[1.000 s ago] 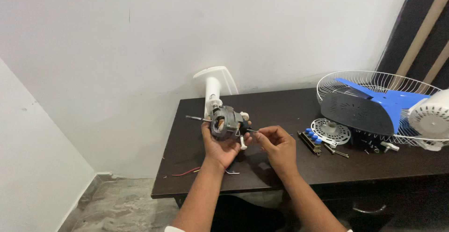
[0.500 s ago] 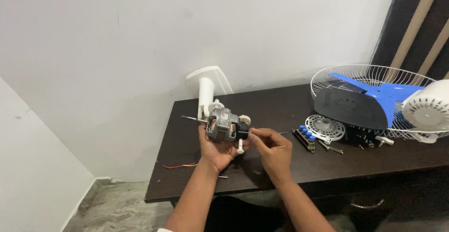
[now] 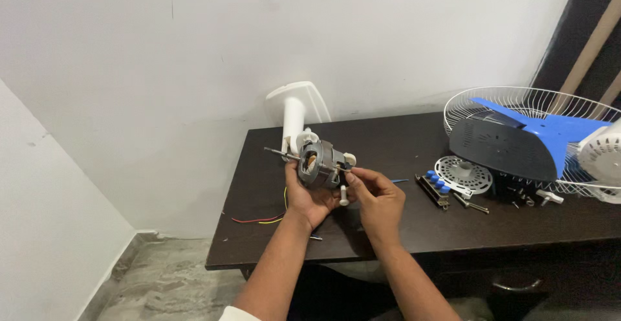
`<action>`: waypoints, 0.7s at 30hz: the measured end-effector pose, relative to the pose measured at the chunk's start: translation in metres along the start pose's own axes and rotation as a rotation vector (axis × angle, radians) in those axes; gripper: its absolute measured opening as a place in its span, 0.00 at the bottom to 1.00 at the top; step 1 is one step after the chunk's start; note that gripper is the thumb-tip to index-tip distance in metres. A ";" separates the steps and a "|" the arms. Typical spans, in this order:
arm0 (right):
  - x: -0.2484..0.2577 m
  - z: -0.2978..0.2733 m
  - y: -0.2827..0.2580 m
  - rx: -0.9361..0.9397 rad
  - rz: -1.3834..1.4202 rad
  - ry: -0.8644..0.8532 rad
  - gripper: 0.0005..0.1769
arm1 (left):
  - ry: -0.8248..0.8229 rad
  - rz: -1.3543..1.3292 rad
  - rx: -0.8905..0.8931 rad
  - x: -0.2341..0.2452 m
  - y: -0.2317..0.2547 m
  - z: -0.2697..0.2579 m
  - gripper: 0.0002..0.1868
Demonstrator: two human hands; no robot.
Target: The person works on a disassembled electric fan motor, using a screwdriver to adjust internal components and a small tool to manipulate parts. The person handles the motor housing, wires, and a white plastic piece, then places the motor on the table to continue adjustments.
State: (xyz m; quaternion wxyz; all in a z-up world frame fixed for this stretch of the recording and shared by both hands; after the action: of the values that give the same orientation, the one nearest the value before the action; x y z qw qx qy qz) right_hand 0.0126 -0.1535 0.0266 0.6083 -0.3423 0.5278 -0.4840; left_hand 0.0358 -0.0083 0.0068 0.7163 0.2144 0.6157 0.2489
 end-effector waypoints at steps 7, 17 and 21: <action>0.005 -0.001 0.001 -0.035 -0.015 0.003 0.09 | -0.033 -0.008 0.000 0.001 -0.002 -0.003 0.42; 0.007 0.003 0.007 -0.101 -0.006 0.002 0.10 | 0.052 0.086 0.021 0.002 -0.003 -0.007 0.44; 0.009 0.011 0.011 -0.155 -0.007 0.014 0.11 | 0.061 0.088 -0.017 0.000 -0.002 0.000 0.44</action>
State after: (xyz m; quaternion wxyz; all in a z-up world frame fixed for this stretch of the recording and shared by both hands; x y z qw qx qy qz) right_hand 0.0252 -0.1596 0.0158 0.5745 -0.3867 0.5666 -0.4465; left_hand 0.0360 -0.0097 0.0051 0.6874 0.2276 0.6250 0.2915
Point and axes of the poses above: each hand's wrist, its own z-axis towards the middle knuckle, its own x-axis out of the back of the hand, y = z × x, the point moved 5 cm from there along z, towards the middle knuckle, and after that the axes turned 12 degrees about -x, right-handed, at the moved point
